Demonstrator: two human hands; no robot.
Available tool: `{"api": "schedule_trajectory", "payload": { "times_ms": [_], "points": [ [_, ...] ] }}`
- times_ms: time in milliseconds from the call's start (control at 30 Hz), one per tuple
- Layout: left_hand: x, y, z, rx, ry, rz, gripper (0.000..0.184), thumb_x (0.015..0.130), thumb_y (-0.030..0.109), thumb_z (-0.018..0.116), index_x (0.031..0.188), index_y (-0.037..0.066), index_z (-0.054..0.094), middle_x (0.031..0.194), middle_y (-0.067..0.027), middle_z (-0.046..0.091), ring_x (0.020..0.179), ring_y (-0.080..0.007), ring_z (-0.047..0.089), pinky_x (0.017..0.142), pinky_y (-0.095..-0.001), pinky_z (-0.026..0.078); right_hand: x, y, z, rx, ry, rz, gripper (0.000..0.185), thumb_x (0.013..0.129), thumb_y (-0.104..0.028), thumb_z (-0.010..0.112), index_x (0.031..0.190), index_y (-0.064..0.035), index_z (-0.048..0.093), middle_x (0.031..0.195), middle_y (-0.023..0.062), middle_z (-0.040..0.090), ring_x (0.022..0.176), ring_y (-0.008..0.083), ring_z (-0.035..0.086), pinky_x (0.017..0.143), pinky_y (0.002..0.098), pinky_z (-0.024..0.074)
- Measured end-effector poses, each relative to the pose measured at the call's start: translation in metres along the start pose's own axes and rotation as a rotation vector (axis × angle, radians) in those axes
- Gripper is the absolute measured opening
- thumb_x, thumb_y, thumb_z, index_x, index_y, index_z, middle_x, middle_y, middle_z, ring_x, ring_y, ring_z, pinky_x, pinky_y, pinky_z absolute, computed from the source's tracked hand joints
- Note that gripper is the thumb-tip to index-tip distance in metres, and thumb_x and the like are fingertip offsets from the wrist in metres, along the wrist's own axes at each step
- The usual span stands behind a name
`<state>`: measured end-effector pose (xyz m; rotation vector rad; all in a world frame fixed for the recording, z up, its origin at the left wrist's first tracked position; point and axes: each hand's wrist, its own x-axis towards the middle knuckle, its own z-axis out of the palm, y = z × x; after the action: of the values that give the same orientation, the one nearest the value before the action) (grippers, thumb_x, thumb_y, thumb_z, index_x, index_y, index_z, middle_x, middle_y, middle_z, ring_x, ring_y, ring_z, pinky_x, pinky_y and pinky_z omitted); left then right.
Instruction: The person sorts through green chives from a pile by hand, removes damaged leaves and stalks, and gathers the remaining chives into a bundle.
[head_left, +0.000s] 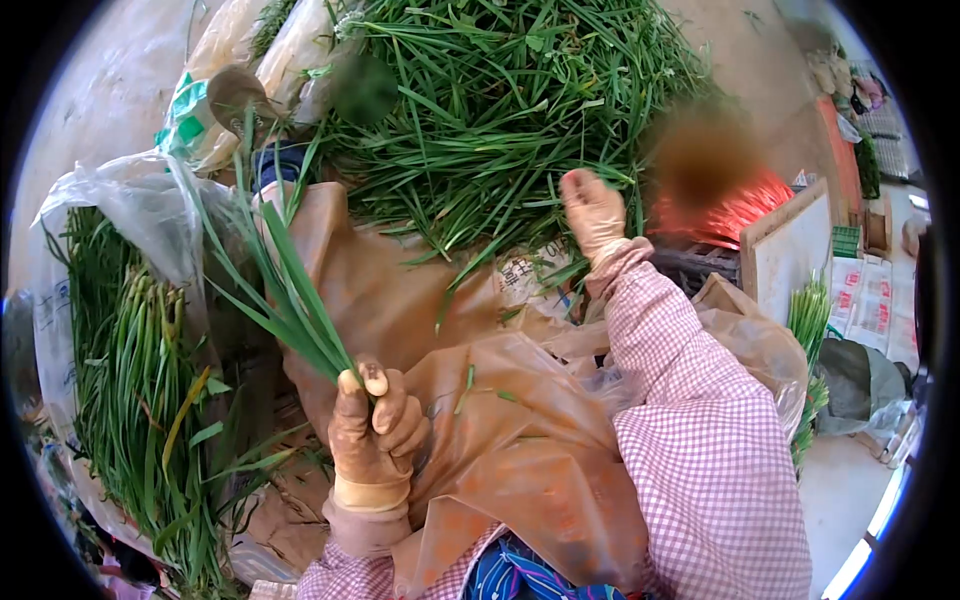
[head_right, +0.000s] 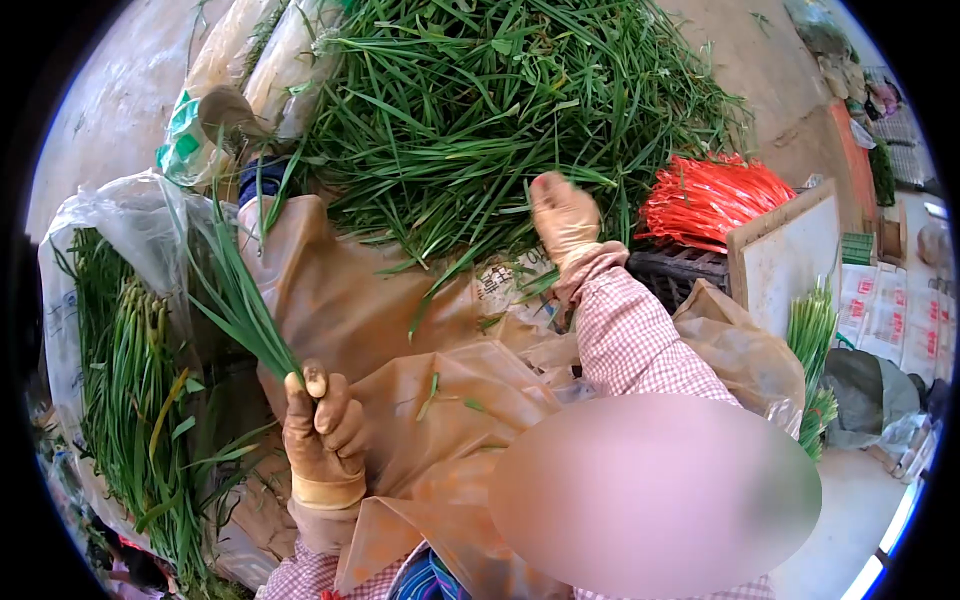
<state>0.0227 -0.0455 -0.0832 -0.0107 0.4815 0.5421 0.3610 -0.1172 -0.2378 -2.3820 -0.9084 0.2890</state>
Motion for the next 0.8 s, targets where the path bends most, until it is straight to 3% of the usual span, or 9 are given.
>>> {"api": "schedule_trajectory", "payload": {
  "times_ms": [100, 200, 333, 400, 433, 467, 533, 633, 800],
  "points": [
    [0.003, 0.0, -0.001, 0.061, -0.027, 0.055, 0.032, 0.092, 0.029, 0.05, 0.113, 0.005, 0.044, 0.061, 0.001, 0.037, 0.043, -0.0064, 0.029, 0.037, -0.0207, 0.026, 0.024, 0.036, -0.023, -0.028, 0.374, -0.036, 0.015, 0.083, -0.014, 0.055, 0.096, -0.007, 0.059, 0.09, 0.0134, 0.062, 0.081, 0.0301, 0.059, 0.074, 0.0359, 0.0473],
    [0.007, 0.002, 0.006, 0.256, 0.033, 0.023, 0.039, 0.091, 0.024, 0.053, 0.122, 0.004, 0.04, 0.059, 0.002, 0.034, 0.042, -0.0057, 0.028, 0.037, -0.0201, 0.025, 0.035, 0.059, -0.035, -0.542, 0.117, -0.082, 0.023, 0.078, -0.012, 0.052, 0.1, -0.0069, 0.058, 0.093, 0.0141, 0.061, 0.089, 0.0326, 0.058, 0.08, 0.0418, 0.0447],
    [0.009, -0.002, 0.008, 0.272, 0.147, -0.033, 0.028, 0.091, 0.021, 0.051, 0.114, 0.003, 0.051, 0.053, 0.0032, 0.03, 0.039, -0.0058, 0.026, 0.032, -0.0203, 0.021, 0.047, 0.041, -0.044, -0.628, -0.249, 0.131, 0.023, 0.079, -0.019, 0.055, 0.099, -0.0083, 0.059, 0.095, 0.0146, 0.062, 0.091, 0.0355, 0.056, 0.082, 0.0418, 0.044],
    [0.009, -0.004, 0.013, 0.252, 0.176, -0.028, 0.021, 0.091, 0.021, 0.051, 0.101, 0.004, 0.058, 0.051, 0.0042, 0.033, 0.038, -0.0051, 0.026, 0.035, -0.0195, 0.021, 0.049, 0.033, -0.053, -0.424, -0.332, 0.217, 0.021, 0.081, -0.02, 0.056, 0.097, -0.0067, 0.058, 0.087, 0.0129, 0.064, 0.08, 0.0294, 0.06, 0.073, 0.0371, 0.0476],
    [0.01, -0.005, 0.011, 0.235, 0.17, -0.028, 0.022, 0.091, 0.023, 0.05, 0.1, 0.005, 0.058, 0.051, 0.0042, 0.034, 0.038, -0.0054, 0.027, 0.035, -0.0198, 0.021, 0.049, 0.033, -0.056, 0.136, -0.378, 0.512, 0.021, 0.082, -0.022, 0.057, 0.094, -0.0044, 0.058, 0.074, 0.0085, 0.062, 0.061, 0.0198, 0.06, 0.057, 0.0317, 0.0481],
    [0.011, -0.006, 0.01, 0.217, 0.162, -0.025, 0.023, 0.092, 0.025, 0.049, 0.099, 0.005, 0.059, 0.052, 0.0042, 0.034, 0.038, -0.0058, 0.027, 0.036, -0.02, 0.022, 0.042, 0.005, -0.074, 0.417, -0.264, 0.629, 0.018, 0.083, -0.02, 0.057, 0.091, -0.0038, 0.058, 0.065, 0.0041, 0.059, 0.048, 0.0123, 0.054, 0.045, 0.0282, 0.0439],
    [0.01, -0.009, 0.007, 0.205, 0.124, -0.022, 0.026, 0.093, 0.028, 0.047, 0.097, 0.006, 0.06, 0.053, 0.0043, 0.036, 0.038, -0.0061, 0.027, 0.036, -0.0203, 0.023, 0.036, -0.015, -0.103, 0.697, -0.015, 0.675, 0.02, 0.086, -0.023, 0.054, 0.09, -0.0037, 0.056, 0.065, 0.0038, 0.058, 0.047, 0.0133, 0.053, 0.043, 0.028, 0.0431],
    [0.007, -0.014, 0.009, 0.185, 0.126, -0.075, 0.029, 0.093, 0.031, 0.046, 0.096, 0.006, 0.06, 0.055, 0.0042, 0.038, 0.038, -0.0064, 0.028, 0.036, -0.0203, 0.024, 0.002, -0.059, -0.133, 0.845, 0.153, 0.417, 0.024, 0.091, -0.024, 0.049, 0.094, -0.0005, 0.053, 0.066, 0.0061, 0.059, 0.049, 0.0136, 0.054, 0.044, 0.0252, 0.0435],
    [0.001, -0.047, 0.014, 0.477, 0.202, 0.056, 0.028, 0.091, 0.028, 0.051, 0.105, 0.005, 0.058, 0.072, 0.0003, 0.056, 0.045, -0.0065, 0.04, 0.038, -0.0191, 0.028, -0.076, -0.125, -0.13, 1.095, 0.002, 0.21, 0.017, 0.09, -0.015, 0.05, 0.101, -0.0014, 0.047, 0.066, 0.0108, 0.059, 0.049, 0.0165, 0.054, 0.046, 0.0253, 0.0452]
  ]
}}
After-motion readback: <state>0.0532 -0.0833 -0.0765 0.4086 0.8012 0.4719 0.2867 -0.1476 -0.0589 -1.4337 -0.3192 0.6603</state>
